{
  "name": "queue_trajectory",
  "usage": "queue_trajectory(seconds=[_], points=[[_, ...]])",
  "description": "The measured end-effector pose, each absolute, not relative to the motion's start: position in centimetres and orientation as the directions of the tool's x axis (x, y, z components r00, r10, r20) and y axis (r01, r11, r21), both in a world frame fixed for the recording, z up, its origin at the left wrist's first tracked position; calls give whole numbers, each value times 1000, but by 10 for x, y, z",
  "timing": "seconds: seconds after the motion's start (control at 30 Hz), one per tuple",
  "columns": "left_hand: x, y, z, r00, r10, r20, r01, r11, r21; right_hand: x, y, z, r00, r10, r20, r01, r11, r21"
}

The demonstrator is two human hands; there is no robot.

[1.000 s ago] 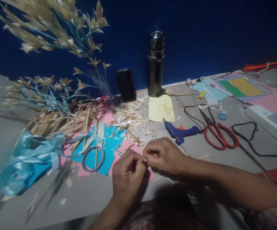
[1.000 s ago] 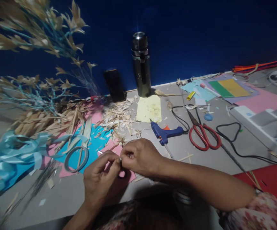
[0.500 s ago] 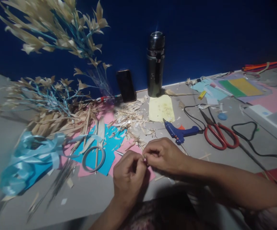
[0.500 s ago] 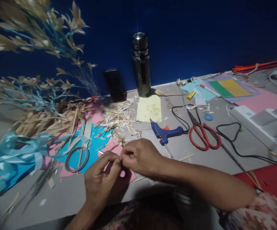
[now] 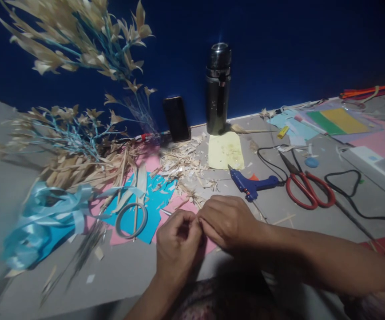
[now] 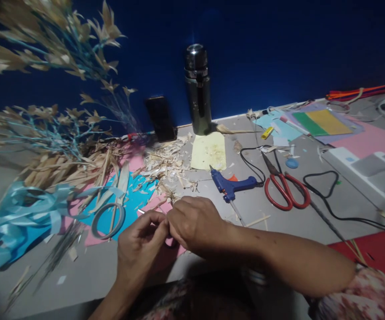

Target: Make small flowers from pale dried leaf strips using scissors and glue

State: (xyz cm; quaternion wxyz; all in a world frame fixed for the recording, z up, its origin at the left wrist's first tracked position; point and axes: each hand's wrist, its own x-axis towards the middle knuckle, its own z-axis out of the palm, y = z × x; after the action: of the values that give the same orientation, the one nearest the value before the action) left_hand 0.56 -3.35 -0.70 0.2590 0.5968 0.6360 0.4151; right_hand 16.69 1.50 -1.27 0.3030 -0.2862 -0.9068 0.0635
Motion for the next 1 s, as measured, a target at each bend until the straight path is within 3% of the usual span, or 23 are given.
queue_trajectory(seconds=[0.17,0.3,0.43,0.6,0.7,0.8,0.9,1.0], points=[[9,-31,-6,-172,951,256,570,-116,813,166,14,-15,-640,565,521,462,825,-326],[8,-31,-6,-201,964,176,484,-59,873,165,14,-17,-557,687,466,445,721,-531],[6,-32,-5,-205,978,28,325,41,945,163,15,-12,-490,811,320,413,539,-734],[5,-33,-9,-150,973,-176,-16,176,984,162,15,-2,-468,880,83,350,271,-897],[5,-33,-13,-56,963,-263,-308,234,922,161,16,2,-494,864,-99,152,-26,-988],[6,-34,-13,7,957,-290,-455,261,851,161,18,2,-546,818,-181,-21,-229,-973],[5,-34,-11,-16,955,-296,-453,257,854,162,19,4,-547,815,-190,-13,-235,-972],[3,-34,-9,-80,964,-252,-264,224,938,164,18,6,-518,852,-77,168,13,-986]])
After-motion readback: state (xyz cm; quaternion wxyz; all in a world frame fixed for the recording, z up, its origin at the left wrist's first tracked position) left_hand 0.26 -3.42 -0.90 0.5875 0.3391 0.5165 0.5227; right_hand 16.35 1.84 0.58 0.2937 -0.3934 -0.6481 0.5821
